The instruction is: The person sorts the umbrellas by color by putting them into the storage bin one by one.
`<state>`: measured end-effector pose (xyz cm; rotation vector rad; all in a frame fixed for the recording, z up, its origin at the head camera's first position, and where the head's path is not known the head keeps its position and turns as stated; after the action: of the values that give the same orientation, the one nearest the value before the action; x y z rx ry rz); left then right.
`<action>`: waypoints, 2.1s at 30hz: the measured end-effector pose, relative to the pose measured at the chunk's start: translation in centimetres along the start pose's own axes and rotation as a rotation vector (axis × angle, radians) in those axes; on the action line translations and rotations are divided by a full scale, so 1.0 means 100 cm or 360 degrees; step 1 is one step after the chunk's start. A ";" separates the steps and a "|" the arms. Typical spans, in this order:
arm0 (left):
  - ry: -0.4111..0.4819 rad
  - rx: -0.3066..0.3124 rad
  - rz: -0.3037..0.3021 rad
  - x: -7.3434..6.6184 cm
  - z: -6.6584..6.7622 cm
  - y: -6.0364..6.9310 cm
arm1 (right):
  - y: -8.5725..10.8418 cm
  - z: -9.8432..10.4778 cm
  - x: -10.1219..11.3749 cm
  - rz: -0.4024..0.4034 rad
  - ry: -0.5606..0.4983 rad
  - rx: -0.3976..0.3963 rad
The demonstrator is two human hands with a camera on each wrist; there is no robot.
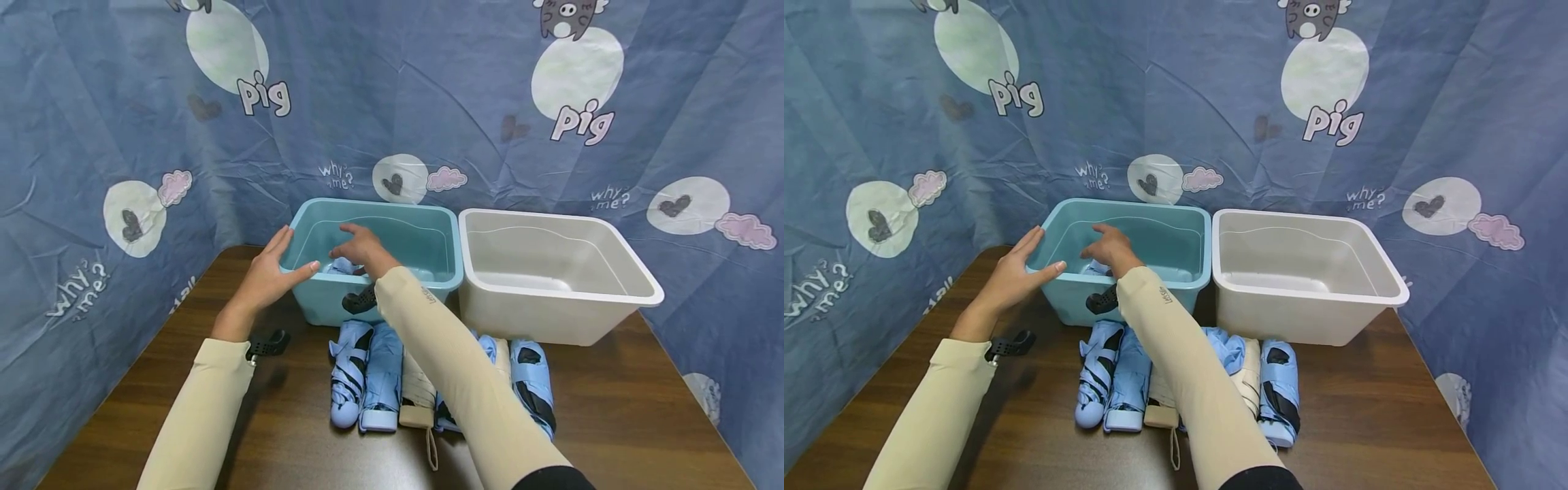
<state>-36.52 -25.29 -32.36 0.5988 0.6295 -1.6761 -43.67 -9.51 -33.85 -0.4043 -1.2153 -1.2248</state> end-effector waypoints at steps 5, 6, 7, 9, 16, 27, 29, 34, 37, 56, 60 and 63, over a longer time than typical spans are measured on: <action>-0.0011 0.0009 0.0008 -0.001 0.000 0.000 | 0.010 0.004 0.003 0.0070 -0.0026 -0.0008; -0.0014 0.0012 0.0009 0.000 0.000 0.000 | 0.012 0.006 0.004 0.0090 -0.0015 -0.0022; -0.0015 0.0015 0.0011 0.000 0.000 0.000 | 0.015 0.008 0.006 0.0117 -0.0001 -0.0038; -0.0022 0.0017 0.0009 -0.001 0.002 0.000 | 0.020 0.013 0.009 0.0174 0.0055 -0.0077; -0.0021 0.0030 -0.0005 -0.005 -0.001 0.002 | 0.046 0.037 0.003 0.0296 0.0104 -0.0132; -0.0010 0.0025 -0.0007 -0.002 0.001 0.000 | 0.102 0.070 0.001 0.0582 0.0043 -0.0084; -0.0005 0.0021 -0.0007 -0.001 0.002 -0.001 | 0.112 0.075 0.000 0.0613 0.0061 -0.0091; -0.0001 0.0008 -0.0021 -0.004 0.003 -0.001 | 0.138 0.085 -0.007 0.0666 0.0060 -0.0061; 0.0010 0.0009 -0.0026 -0.005 0.002 0.000 | 0.155 0.090 -0.014 0.0682 0.0068 -0.0045; 0.0020 0.0039 0.0002 -0.001 -0.002 -0.002 | 0.222 0.123 -0.098 0.0693 0.0230 -0.0134; 0.0024 0.0044 0.0014 0.000 -0.003 -0.002 | 0.231 0.128 -0.112 0.0677 0.0266 -0.0152; 0.0023 0.0034 0.0013 -0.001 -0.003 -0.002 | 0.236 0.134 -0.121 0.0656 0.0269 -0.0169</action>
<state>-36.70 -25.02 -32.50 0.6284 0.6196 -1.6739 -28.05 15.61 -31.14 -0.5861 -0.8709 -0.9466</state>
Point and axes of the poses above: each hand's wrist, its own y-axis away from the middle knuckle, its own z-axis out of the back of the hand, x = y × z, the point moved 10 cm from there along -y, towards the middle knuckle, and after that the axes turned 9 degrees about x, right-handed, at the moved point
